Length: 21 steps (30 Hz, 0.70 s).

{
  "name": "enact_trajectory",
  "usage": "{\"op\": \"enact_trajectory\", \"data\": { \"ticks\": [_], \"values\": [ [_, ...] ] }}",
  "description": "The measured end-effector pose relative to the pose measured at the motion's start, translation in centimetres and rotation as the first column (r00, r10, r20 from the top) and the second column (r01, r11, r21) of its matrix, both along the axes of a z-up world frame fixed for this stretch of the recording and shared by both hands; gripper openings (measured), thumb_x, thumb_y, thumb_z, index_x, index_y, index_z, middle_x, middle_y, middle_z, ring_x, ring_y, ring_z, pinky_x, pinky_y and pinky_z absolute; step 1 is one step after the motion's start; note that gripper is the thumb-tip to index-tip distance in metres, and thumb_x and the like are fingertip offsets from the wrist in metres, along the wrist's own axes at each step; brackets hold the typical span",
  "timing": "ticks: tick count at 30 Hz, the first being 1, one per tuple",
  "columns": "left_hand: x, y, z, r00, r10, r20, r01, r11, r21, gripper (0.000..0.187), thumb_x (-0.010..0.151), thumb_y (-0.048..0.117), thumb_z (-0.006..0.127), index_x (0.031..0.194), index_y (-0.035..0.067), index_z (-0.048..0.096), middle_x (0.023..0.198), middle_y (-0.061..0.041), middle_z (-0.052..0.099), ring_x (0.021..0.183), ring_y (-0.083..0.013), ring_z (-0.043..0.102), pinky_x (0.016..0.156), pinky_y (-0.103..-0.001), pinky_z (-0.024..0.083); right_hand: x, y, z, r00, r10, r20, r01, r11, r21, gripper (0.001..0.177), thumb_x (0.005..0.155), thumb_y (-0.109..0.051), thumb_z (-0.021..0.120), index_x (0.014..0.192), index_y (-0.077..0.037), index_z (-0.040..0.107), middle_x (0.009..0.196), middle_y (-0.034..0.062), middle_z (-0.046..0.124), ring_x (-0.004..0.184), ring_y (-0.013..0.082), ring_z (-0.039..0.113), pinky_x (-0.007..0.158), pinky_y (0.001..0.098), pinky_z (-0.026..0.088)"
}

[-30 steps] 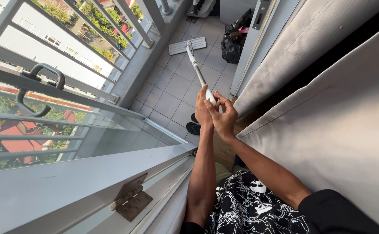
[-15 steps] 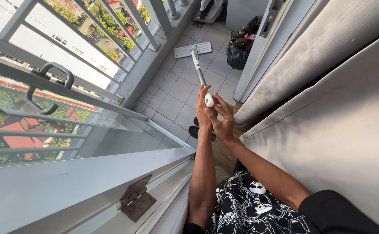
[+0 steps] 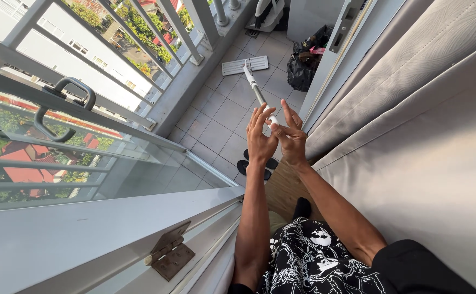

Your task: Assembling and adjusting the handle of a flat mop on a balcony.

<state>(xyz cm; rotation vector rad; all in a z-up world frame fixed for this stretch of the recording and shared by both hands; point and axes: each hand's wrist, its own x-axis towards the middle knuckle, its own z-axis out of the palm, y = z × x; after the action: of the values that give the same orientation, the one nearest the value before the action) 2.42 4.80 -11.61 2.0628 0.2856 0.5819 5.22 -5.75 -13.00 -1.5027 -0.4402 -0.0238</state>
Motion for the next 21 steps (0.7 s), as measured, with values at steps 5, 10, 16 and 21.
{"op": "enact_trajectory", "data": {
  "ticks": [5, 10, 16, 21],
  "values": [
    [-1.1, 0.1, 4.5, 0.985, -0.091, 0.149, 0.111, 0.985, -0.132, 0.046, 0.088, 0.035, 0.063, 0.129, 0.017, 0.069, 0.153, -0.012, 0.057, 0.154, -0.0338, 0.038, 0.125, -0.054, 0.028, 0.0, -0.7, 4.9, 1.0, 0.006, 0.027, -0.008, 0.999, 0.051, 0.028, 0.096, -0.04, 0.072, 0.099, -0.014, 0.081, 0.164, 0.0049, 0.043, 0.153, 0.0229, 0.026, 0.128, 0.0433, 0.029],
    [-2.3, -0.7, 10.7, 0.933, -0.127, 0.336, 0.202, 0.959, -0.2, 0.057, 0.096, 0.048, 0.043, 0.133, 0.013, 0.068, 0.153, -0.012, 0.058, 0.156, -0.0328, 0.04, 0.131, -0.053, 0.027, -0.9, -1.8, 9.9, 0.983, -0.003, 0.182, -0.003, 0.999, 0.034, 0.024, 0.098, -0.037, 0.074, 0.093, -0.015, 0.081, 0.166, 0.0056, 0.042, 0.155, 0.023, 0.025, 0.13, 0.0434, 0.027],
    [-2.8, -1.3, 13.5, 0.907, -0.177, 0.381, 0.192, 0.981, -0.001, 0.048, 0.097, 0.037, 0.05, 0.133, 0.011, 0.07, 0.155, -0.017, 0.057, 0.159, -0.0338, 0.04, 0.134, -0.053, 0.026, -1.3, -1.3, 10.4, 0.919, -0.044, 0.392, 0.052, 0.999, -0.009, 0.012, 0.095, -0.026, 0.075, 0.091, -0.016, 0.081, 0.165, 0.0047, 0.045, 0.155, 0.0234, 0.03, 0.131, 0.0454, 0.028],
    [-2.3, -1.5, 12.1, 0.875, -0.107, 0.472, 0.136, 0.99, -0.028, 0.042, 0.077, 0.013, 0.056, 0.114, 0.012, 0.076, 0.148, -0.014, 0.062, 0.151, -0.0316, 0.052, 0.126, -0.045, 0.035, -1.7, -0.1, 9.7, 0.94, 0.024, 0.34, -0.009, 0.999, -0.044, 0.017, 0.091, -0.012, 0.075, 0.107, -0.006, 0.078, 0.162, 0.0094, 0.049, 0.153, 0.0262, 0.037, 0.127, 0.0471, 0.035]
  ]
}}
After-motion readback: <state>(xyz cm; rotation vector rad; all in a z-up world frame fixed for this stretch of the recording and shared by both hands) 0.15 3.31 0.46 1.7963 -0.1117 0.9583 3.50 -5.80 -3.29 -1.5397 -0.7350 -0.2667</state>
